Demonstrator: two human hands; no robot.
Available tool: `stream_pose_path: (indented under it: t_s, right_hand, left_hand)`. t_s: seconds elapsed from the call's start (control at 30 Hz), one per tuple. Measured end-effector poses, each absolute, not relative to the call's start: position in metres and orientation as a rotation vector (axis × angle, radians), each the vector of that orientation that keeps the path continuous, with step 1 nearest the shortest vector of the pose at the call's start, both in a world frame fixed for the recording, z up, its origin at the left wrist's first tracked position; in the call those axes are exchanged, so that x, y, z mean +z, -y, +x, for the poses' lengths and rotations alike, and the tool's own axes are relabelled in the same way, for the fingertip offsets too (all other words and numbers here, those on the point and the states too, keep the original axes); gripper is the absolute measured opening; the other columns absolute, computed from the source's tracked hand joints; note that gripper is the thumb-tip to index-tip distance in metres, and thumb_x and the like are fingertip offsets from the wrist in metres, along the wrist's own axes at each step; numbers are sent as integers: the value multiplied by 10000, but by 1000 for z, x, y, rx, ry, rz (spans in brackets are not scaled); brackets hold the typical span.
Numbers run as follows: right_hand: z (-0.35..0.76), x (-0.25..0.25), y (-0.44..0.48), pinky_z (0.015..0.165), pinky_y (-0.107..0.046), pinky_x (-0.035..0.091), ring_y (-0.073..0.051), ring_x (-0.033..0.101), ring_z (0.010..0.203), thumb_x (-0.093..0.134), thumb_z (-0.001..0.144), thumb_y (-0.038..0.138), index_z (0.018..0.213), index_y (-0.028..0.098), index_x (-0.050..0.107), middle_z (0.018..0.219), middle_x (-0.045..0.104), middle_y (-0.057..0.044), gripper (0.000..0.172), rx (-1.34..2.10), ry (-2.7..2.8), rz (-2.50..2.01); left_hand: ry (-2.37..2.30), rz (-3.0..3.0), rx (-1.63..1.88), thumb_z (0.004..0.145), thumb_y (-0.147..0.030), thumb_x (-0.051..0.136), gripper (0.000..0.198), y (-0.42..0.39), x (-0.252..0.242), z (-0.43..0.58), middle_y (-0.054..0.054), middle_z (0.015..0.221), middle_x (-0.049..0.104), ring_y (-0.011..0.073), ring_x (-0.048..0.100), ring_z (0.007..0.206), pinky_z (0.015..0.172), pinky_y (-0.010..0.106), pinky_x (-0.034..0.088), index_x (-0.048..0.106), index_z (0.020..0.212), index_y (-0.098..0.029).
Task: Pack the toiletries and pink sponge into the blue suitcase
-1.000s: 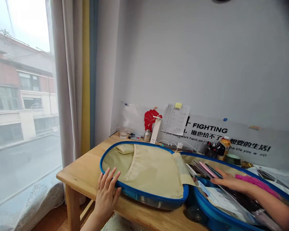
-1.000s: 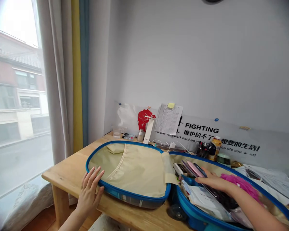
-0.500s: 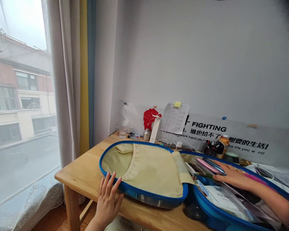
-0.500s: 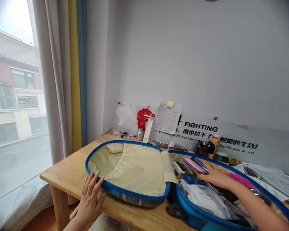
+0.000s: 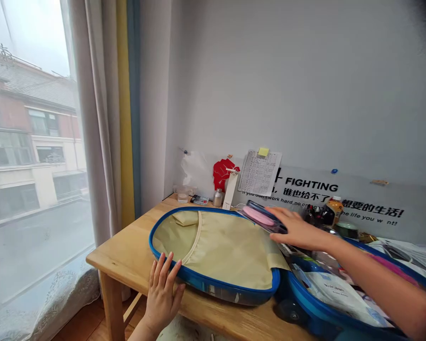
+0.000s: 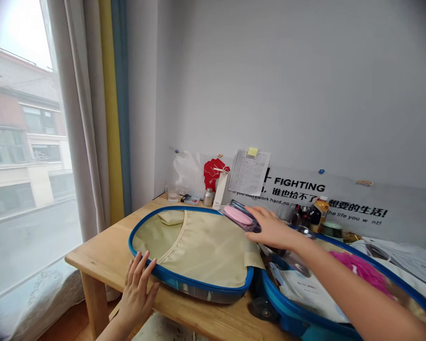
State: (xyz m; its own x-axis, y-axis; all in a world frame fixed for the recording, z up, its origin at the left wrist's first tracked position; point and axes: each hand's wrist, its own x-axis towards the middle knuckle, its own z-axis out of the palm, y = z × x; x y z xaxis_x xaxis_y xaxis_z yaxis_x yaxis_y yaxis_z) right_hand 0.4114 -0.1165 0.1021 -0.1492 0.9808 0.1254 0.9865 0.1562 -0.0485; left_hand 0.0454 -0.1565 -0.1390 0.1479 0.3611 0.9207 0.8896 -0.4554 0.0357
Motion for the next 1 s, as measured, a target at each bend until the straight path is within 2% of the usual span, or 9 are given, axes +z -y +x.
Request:
stream_pose_path:
  t_s: [0.1, 0.2, 0.33, 0.47, 0.57, 0.67, 0.83, 0.9, 1.0]
  right_hand:
    - [359, 93, 111, 1139, -493, 224, -346, 265, 1390, 560, 689, 534, 1505, 223, 238, 1551, 241, -103, 931, 123, 2482, -1750]
    - [313, 78, 105, 1146, -502, 209, -344, 218, 1407, 600, 671, 522, 1503, 232, 245, 1562, 202, -102, 950, 248, 2606, -1595]
    - [265, 58, 93, 1146, -498, 214, -328, 222, 1403, 635, 658, 527, 1503, 242, 248, 1540, 243, -104, 972, 373, 2737, -1403]
    - [231, 37, 81, 1149, -497, 207, -323, 244, 1397, 664, 647, 571, 1510, 240, 230, 1517, 287, -116, 1021, 467, 2833, -1251]
    - [218, 19, 77, 1170, -504, 136, -334, 165, 1436, 643, 642, 690, 1506, 266, 243, 1566, 207, -102, 1043, 547, 2888, -1191]
    - [214, 6, 77, 1172, -529, 90, -361, 76, 1459, 549, 668, 792, 1512, 238, 237, 1596, 120, -121, 1056, 644, 2928, -1199]
    - [224, 12, 78, 1184, -507, 56, -352, -16, 1468, 567, 606, 840, 1528, 241, 154, 1610, 17, -116, 1175, 708, 2936, -1199]
    - [230, 21, 79, 1186, -502, 60, -335, -25, 1471, 547, 655, 818, 1528, 259, 151, 1612, 0, -103, 1110, 708, 2926, -1196]
    - [239, 29, 83, 1188, -501, 37, -296, -35, 1475, 424, 814, 729, 1523, 278, 170, 1614, -6, -66, 878, 701, 2933, -1181]
  left_hand:
    - [1198, -1882, -1299, 895, -207, 461, 644, 156, -140, 45, 89, 1548, 307, 275, 184, 1461, 1172, 489, 214, 243, 1498, -252]
    - [1206, -1872, -1303, 887, -212, 470, 632, 156, -142, 45, 93, 1537, 333, 279, 209, 1454, 1165, 490, 233, 277, 1487, -247]
    - [1204, -1875, -1273, 889, -199, 455, 638, 155, -144, 45, 104, 1565, 268, 280, 174, 1463, 1162, 490, 227, 258, 1494, -227]
    - [1228, -1874, -1248, 887, -219, 453, 636, 155, -146, 45, 111, 1556, 287, 291, 189, 1458, 1145, 515, 247, 257, 1492, -234]
    - [1212, -1877, -1238, 884, -211, 449, 642, 155, -146, 44, 115, 1571, 250, 293, 161, 1464, 1151, 512, 230, 248, 1494, -217]
    - [1186, -1878, -1241, 884, -201, 441, 642, 154, -146, 44, 107, 1584, 215, 286, 143, 1469, 1162, 499, 206, 245, 1496, -212]
    - [1188, -1875, -1252, 879, -208, 456, 641, 155, -146, 44, 107, 1560, 284, 284, 196, 1457, 1151, 502, 237, 264, 1490, -230]
    - [1192, -1873, -1258, 879, -202, 456, 635, 155, -146, 44, 107, 1554, 297, 283, 205, 1454, 1154, 498, 235, 274, 1487, -228]
    - [1195, -1875, -1245, 883, -202, 446, 649, 156, -145, 44, 107, 1560, 284, 282, 186, 1459, 1158, 500, 221, 244, 1499, -224]
